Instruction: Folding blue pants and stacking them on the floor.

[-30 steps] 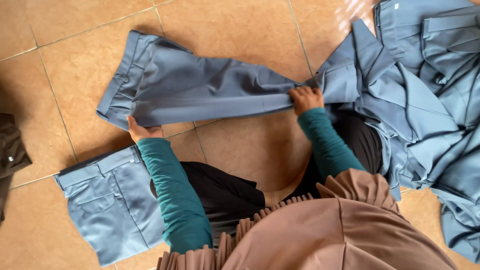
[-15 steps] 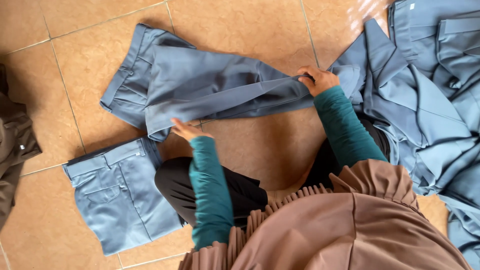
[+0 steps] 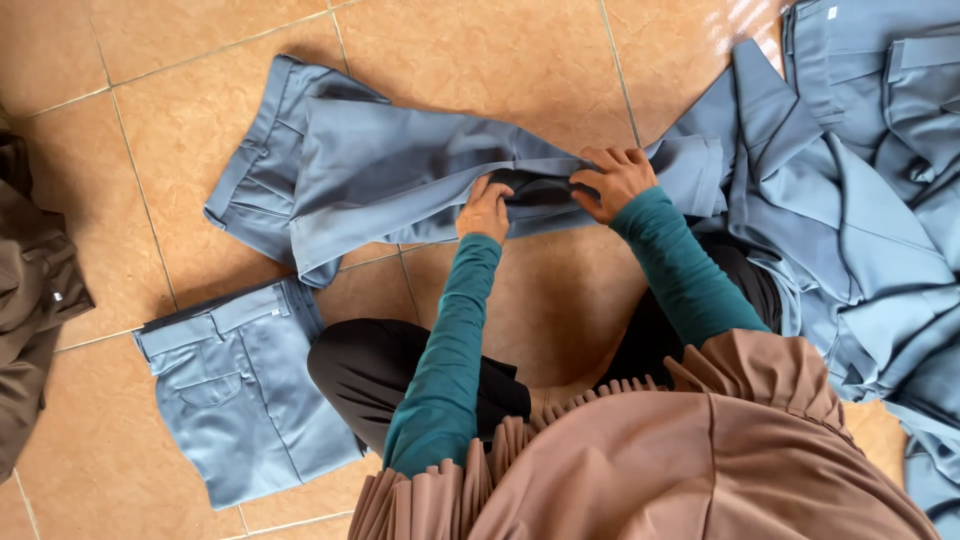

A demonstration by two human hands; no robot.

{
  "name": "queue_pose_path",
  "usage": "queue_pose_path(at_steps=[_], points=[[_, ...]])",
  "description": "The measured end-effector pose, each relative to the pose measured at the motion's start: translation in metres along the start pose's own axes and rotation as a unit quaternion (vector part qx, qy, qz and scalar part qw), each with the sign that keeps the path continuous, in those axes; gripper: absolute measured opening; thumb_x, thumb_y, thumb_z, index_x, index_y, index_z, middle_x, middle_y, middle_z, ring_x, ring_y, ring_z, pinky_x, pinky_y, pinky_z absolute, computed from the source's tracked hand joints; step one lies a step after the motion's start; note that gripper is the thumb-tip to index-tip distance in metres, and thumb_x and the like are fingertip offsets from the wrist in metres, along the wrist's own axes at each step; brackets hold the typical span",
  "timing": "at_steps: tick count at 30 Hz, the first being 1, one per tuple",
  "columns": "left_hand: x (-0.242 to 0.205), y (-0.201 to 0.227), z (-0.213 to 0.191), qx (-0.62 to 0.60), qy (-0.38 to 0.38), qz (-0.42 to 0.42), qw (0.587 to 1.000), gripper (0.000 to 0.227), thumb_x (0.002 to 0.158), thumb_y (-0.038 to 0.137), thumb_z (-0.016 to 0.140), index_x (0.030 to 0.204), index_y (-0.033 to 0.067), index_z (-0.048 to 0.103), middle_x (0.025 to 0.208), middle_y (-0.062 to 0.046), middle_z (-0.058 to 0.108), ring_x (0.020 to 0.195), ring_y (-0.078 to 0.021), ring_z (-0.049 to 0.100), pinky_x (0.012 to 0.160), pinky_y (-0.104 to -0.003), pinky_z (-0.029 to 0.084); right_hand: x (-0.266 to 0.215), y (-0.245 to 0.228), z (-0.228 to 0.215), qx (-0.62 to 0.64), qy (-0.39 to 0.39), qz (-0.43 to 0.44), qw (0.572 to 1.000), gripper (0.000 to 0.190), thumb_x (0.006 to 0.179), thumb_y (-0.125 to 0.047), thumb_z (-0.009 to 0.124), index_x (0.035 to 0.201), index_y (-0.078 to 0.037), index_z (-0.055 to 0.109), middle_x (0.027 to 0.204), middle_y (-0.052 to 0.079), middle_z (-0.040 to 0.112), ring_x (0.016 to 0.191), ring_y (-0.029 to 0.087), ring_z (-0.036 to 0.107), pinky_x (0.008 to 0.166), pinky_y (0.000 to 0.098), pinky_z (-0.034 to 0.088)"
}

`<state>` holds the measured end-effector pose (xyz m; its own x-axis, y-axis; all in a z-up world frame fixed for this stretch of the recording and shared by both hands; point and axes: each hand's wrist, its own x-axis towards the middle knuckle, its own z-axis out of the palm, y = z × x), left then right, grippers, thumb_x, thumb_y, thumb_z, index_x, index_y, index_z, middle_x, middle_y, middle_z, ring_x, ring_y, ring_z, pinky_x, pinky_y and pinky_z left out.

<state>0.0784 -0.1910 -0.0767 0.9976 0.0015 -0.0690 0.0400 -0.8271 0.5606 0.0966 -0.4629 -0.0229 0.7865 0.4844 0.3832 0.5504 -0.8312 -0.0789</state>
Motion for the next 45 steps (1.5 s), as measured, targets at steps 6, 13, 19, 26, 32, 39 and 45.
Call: queue_pose_path(at_steps=[6, 13, 19, 26, 32, 39, 45], points=[[0.008, -0.009, 0.042, 0.134, -0.041, 0.011, 0.99, 0.031, 0.095, 0.051, 0.059, 0.124, 0.0445, 0.052, 0.122, 0.008, 0.054, 0.092, -0.0289, 0.075, 0.089, -0.045, 0.062, -0.002, -0.002, 0.006, -0.098, 0.029, -0.016, 0.995, 0.023, 0.087, -0.026, 0.068, 0.11, -0.023, 0.064, 0.115, 0.004, 0.056, 0.101, 0.022, 0.056, 0.086, 0.0391, 0.043], [-0.005, 0.003, 0.029, 0.173, 0.202, 0.186, 0.946, 0.013, 0.099, 0.043, 0.059, 0.099, 0.0306, 0.059, 0.096, 0.011, 0.051, 0.061, -0.0113, 0.069, 0.063, -0.027, 0.057, 0.002, -0.022, -0.007, -0.113, -0.016, 0.002, 0.993, 0.04, 0.075, -0.042, 0.077, 0.108, -0.023, 0.064, 0.135, 0.01, 0.052, 0.115, 0.03, 0.05, 0.094, 0.0538, 0.037], [-0.015, 0.038, -0.011, 0.129, 0.272, 0.172, 0.938, 0.014, 0.1, 0.047, 0.052, 0.109, 0.0375, 0.057, 0.107, 0.015, 0.061, 0.061, -0.0118, 0.071, 0.061, -0.028, 0.061, -0.016, 0.001, 0.042, -0.069, -0.016, 0.055, 0.996, 0.027, 0.081, -0.044, 0.072, 0.091, -0.02, 0.065, 0.12, 0.001, 0.06, 0.103, 0.023, 0.058, 0.096, 0.0501, 0.037], [-0.012, 0.064, -0.039, 0.052, -0.035, 0.039, 0.997, 0.007, 0.108, 0.026, 0.044, 0.11, 0.019, 0.045, 0.166, -0.007, 0.016, 0.116, -0.0346, 0.068, 0.091, -0.05, 0.064, -0.018, 0.024, 0.029, -0.104, -0.001, 0.073, 0.992, 0.016, 0.075, -0.033, 0.069, 0.083, -0.019, 0.071, 0.107, -0.005, 0.057, 0.095, 0.017, 0.053, 0.095, 0.0427, 0.036], [0.014, -0.001, 0.025, 0.187, 0.263, 0.185, 0.928, 0.014, 0.102, 0.039, 0.045, 0.106, 0.0278, 0.052, 0.085, 0.005, 0.053, 0.073, -0.0159, 0.066, 0.06, -0.031, 0.059, -0.039, 0.071, 0.03, -0.154, -0.054, 0.094, 0.982, 0.015, 0.068, -0.036, 0.068, 0.078, -0.026, 0.07, 0.094, -0.011, 0.058, 0.096, 0.013, 0.05, 0.1, 0.046, 0.028], [0.079, 0.032, -0.085, 0.155, 0.302, 0.304, 0.89, 0.025, 0.109, 0.019, 0.051, 0.131, 0.0115, 0.062, 0.101, -0.011, 0.063, 0.093, -0.0334, 0.061, 0.089, -0.045, 0.053, 0.024, 0.1, -0.068, -0.098, 0.075, 0.033, 0.992, 0.064, 0.047, -0.008, 0.065, 0.106, -0.028, 0.081, 0.112, -0.005, 0.073, 0.096, 0.021, 0.064, 0.099, 0.046, 0.031], [0.03, 0.06, -0.218, 0.114, 0.336, 0.366, 0.86, 0.036, 0.106, -0.005, 0.048, 0.125, 0.015, 0.072, 0.112, -0.009, 0.059, 0.081, -0.029, 0.058, 0.077, -0.041, 0.055, 0.063, 0.016, -0.193, -0.046, 0.166, -0.007, 0.985, 0.059, 0.066, 0.003, 0.063, 0.122, -0.012, 0.077, 0.109, 0.005, 0.073, 0.089, 0.027, 0.062, 0.093, 0.0438, 0.037]])
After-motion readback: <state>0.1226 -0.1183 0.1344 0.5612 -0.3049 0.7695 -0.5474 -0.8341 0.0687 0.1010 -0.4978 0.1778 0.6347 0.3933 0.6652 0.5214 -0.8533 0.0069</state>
